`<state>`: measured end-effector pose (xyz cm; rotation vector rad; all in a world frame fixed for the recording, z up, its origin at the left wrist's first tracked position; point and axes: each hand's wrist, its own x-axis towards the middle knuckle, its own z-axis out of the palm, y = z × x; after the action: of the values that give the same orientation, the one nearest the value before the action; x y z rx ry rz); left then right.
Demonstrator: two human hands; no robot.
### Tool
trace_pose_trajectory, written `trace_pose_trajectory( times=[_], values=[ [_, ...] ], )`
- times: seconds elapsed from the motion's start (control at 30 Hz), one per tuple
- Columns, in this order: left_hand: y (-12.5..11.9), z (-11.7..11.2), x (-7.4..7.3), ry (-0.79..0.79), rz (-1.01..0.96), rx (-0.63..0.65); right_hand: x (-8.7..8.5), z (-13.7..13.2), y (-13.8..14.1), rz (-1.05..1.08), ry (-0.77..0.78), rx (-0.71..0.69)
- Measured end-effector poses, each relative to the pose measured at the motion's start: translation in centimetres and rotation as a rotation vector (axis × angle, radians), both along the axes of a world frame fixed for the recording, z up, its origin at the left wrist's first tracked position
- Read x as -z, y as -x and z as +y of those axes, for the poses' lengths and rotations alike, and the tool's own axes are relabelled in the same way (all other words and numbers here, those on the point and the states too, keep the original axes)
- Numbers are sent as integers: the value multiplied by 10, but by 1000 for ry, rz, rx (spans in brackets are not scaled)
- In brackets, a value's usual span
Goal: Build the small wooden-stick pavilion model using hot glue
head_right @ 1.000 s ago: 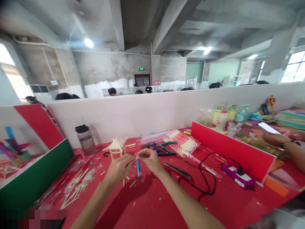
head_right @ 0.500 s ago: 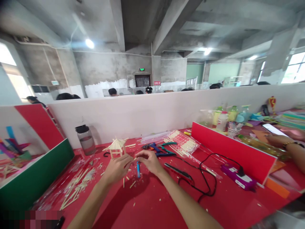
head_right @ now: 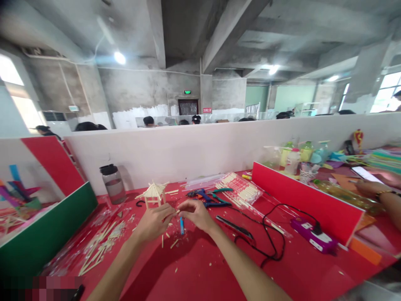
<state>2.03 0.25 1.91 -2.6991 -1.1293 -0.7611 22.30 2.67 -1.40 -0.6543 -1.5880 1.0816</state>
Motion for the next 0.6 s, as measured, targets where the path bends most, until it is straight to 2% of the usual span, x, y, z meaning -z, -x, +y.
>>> trace_pose_trajectory(
  times=[0.23,0.6],
  values=[
    [1,1,0,10,55,-47,-1,-5,2,-100,-184,137],
    [-3,-1,1,-7,-9,-52,-7,-4,0,-19,-157,153]
  ],
)
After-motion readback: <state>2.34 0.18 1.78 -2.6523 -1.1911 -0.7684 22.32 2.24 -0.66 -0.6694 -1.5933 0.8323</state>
